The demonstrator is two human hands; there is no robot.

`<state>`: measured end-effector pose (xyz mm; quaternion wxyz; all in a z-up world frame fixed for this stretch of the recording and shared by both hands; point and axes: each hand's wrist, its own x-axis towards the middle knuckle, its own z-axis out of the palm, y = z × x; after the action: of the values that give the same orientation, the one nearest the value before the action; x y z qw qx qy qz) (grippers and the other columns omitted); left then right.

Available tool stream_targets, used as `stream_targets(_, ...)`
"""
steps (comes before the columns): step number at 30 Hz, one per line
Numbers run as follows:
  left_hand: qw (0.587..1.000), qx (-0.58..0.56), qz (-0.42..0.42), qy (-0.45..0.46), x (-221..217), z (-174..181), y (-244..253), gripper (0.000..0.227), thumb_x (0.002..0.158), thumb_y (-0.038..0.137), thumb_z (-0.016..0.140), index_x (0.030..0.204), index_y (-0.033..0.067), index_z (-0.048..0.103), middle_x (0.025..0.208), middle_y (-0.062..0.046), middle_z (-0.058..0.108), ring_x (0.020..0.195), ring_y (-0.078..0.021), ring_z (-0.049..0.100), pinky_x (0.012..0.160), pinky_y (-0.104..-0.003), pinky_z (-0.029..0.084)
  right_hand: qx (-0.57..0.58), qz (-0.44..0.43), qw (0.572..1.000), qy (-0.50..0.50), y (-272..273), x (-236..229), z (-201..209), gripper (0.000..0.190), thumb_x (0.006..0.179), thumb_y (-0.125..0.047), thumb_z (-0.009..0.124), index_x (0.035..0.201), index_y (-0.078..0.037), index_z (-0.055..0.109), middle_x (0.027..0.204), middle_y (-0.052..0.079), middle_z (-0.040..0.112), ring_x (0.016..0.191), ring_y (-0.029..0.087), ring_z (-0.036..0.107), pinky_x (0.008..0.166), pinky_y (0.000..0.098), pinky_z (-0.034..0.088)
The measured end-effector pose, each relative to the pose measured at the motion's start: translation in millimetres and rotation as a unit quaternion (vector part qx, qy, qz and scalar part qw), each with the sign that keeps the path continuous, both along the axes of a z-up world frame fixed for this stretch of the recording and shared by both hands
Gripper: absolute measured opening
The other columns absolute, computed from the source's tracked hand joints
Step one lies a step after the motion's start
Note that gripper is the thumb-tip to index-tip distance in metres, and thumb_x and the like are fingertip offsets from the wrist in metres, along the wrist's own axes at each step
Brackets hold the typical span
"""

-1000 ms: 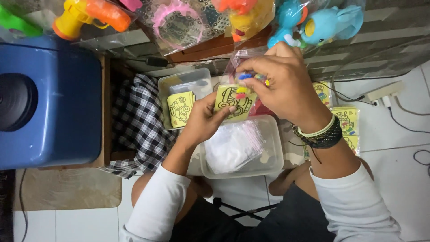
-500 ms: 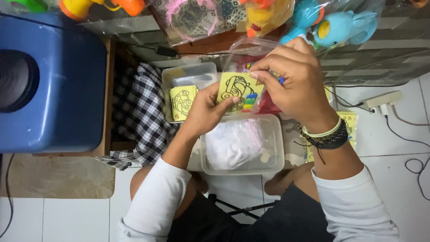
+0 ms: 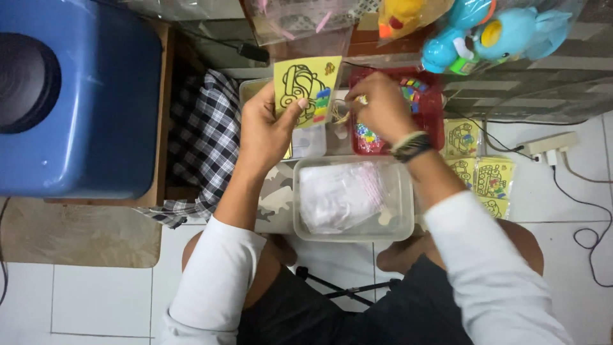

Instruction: The person puts several small yellow cards and small colorful plastic blocks into clear plastic bags by hand and places the filled bags into a white plastic container.

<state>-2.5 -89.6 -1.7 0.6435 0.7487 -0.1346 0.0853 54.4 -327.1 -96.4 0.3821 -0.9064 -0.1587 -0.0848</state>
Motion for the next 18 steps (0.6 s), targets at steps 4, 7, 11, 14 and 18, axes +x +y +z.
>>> stream_targets(4, 1.0, 0.004, -0.002, 0.005, -2, 1, 1, 0.007, 0.095, 0.003, 0.074, 0.099, 0.0009, 0.069, 0.075, -0.006, 0.067, 0.074, -0.0104, 0.057, 0.071, -0.031, 0.053, -0.246, -0.099, 0.952, 0.151, 36, 30, -57, 0.019, 0.079, -0.013, 0.072, 0.096, -0.009, 0.08, 0.101, 0.015, 0.072, 0.097, 0.041, 0.068, 0.08, 0.0524, 0.059)
stream_targets(7, 1.0, -0.001, -0.002, 0.002, -2, 0, 0, 0.008, 0.095, 0.004, 0.074, 0.1, -0.0001, 0.069, 0.075, -0.008, 0.067, 0.076, -0.011, 0.056, 0.073, -0.033, 0.054, -0.319, -0.168, 0.91, 0.204, 52, 31, -79, 0.039, 0.08, -0.014, 0.071, 0.115, 0.002, 0.072, 0.127, 0.018, 0.063, 0.122, 0.038, 0.053, 0.095, 0.0515, 0.05)
stream_targets(11, 1.0, -0.009, 0.002, 0.001, -2, -1, -1, 0.009, 0.093, 0.004, 0.074, 0.1, 0.0011, 0.069, 0.077, -0.007, 0.067, 0.079, -0.0118, 0.055, 0.074, -0.034, 0.053, -0.314, -0.223, 0.908, 0.163, 71, -1, -51, 0.051, 0.089, 0.002, 0.067, 0.138, 0.009, 0.053, 0.143, 0.015, 0.056, 0.131, 0.032, 0.046, 0.104, 0.0442, 0.041)
stream_targets(14, 1.0, -0.004, 0.009, -0.006, -2, -3, 1, 0.014, 0.093, 0.007, 0.075, 0.105, 0.0022, 0.071, 0.078, -0.009, 0.07, 0.078, -0.0105, 0.058, 0.075, -0.035, 0.054, -0.364, -0.247, 0.893, 0.096, 81, -12, -41, 0.03, 0.096, -0.008, 0.06, 0.126, -0.003, 0.062, 0.124, 0.005, 0.065, 0.119, 0.023, 0.049, 0.096, 0.0384, 0.042)
stream_targets(18, 1.0, -0.025, 0.006, -0.009, -1, -3, 9, 0.013, 0.094, 0.004, 0.072, 0.107, 0.003, 0.071, 0.079, -0.012, 0.073, 0.079, -0.0106, 0.059, 0.074, -0.035, 0.056, -0.261, -0.217, 0.933, 0.123, 51, 6, -78, 0.041, 0.079, -0.009, 0.074, 0.115, -0.003, 0.056, 0.121, 0.013, 0.062, 0.122, 0.032, 0.044, 0.099, 0.0482, 0.036)
